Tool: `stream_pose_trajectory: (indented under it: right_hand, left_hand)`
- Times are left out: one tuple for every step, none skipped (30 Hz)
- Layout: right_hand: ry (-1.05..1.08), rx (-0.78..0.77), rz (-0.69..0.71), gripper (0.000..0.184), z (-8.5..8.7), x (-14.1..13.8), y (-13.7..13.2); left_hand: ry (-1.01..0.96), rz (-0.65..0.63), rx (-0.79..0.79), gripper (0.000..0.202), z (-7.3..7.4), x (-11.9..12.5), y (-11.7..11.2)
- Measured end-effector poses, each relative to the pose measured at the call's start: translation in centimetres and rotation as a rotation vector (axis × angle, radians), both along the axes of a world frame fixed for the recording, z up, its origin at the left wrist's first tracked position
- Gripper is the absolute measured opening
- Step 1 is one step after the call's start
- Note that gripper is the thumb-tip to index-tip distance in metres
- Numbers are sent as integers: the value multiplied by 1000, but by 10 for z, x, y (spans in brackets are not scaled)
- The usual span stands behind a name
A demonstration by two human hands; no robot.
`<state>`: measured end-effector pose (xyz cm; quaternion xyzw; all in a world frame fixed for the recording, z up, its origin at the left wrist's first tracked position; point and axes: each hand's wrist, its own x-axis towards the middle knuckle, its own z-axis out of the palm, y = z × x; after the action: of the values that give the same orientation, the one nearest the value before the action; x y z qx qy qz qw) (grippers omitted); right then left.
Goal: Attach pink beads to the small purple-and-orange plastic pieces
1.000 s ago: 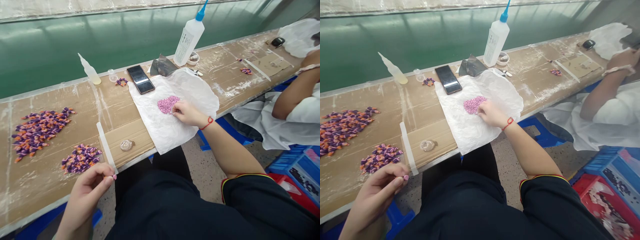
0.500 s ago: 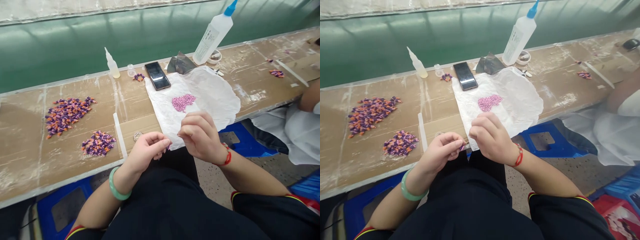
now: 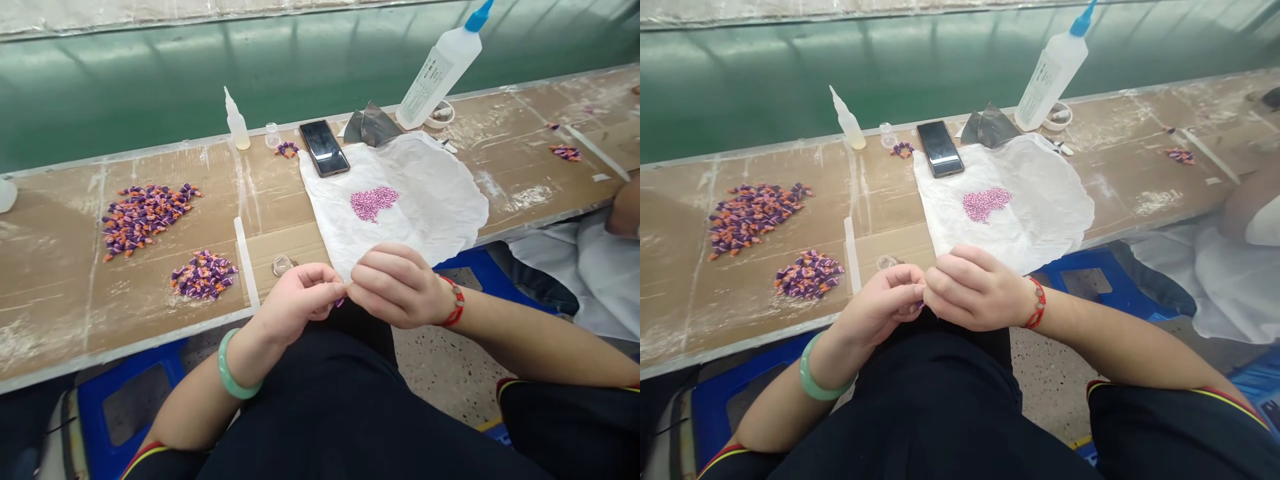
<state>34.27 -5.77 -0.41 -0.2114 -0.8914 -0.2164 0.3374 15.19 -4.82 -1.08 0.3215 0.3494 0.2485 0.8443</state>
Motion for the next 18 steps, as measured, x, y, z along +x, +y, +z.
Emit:
stream_pose_trajectory:
  right_hand:
    - [6, -2, 28, 26, 0, 1, 0]
    - [19, -16, 58, 24, 0, 1, 1]
    - [35, -39, 86, 23, 0, 2, 2]
    - [59, -67, 105, 21, -2, 2, 4]
    - [85, -91, 112, 20, -4, 2, 6]
    - [106, -105, 107, 18, -7, 2, 10]
    - [116, -112, 88, 17, -10, 2, 15]
    - [122, -111, 58, 16, -15, 2, 22]
    - [128, -112, 19, 16, -20, 3, 29]
    - [138, -124, -22, 18, -25, 4, 36]
    - [165, -146, -60, 20, -30, 7, 43]
    - [205, -187, -100, 21, -34, 10, 48]
    - [252, -239, -136, 20, -37, 13, 52]
    - [297, -307, -167, 19, -39, 17, 53]
    - [332, -395, -195, 16, -41, 21, 53]
    - [355, -499, -216, 13, -42, 25, 50]
    - [358, -616, -229, 11, -43, 29, 46]
    - [342, -735, -239, 10, -44, 31, 41]
  left_hand:
    - [2, 10, 17, 38, 0, 0, -1]
    - [6, 23, 41, 37, 0, 1, -1]
    - [8, 36, 68, 36, 0, 2, -2]
    - [8, 46, 93, 35, 0, 3, -1]
    - [6, 59, 116, 35, 0, 4, 0]
    - [2, 79, 135, 34, -1, 5, 2]
    - [-2, 102, 149, 33, -2, 5, 4]
    - [-1, 131, 160, 32, -2, 5, 7]
    - [6, 165, 173, 30, -2, 4, 10]
    - [20, 206, 188, 27, -2, 2, 13]
    - [34, 252, 206, 25, 0, -2, 15]
    - [47, 297, 225, 23, 2, -6, 17]
    - [57, 343, 244, 21, 4, -11, 18]
    - [63, 387, 261, 20, 7, -16, 18]
    - [66, 423, 275, 19, 9, -21, 18]
    - [67, 448, 284, 19, 11, -26, 16]
    - [68, 463, 289, 18, 12, -30, 13]
    - [68, 464, 291, 17, 12, -32, 10]
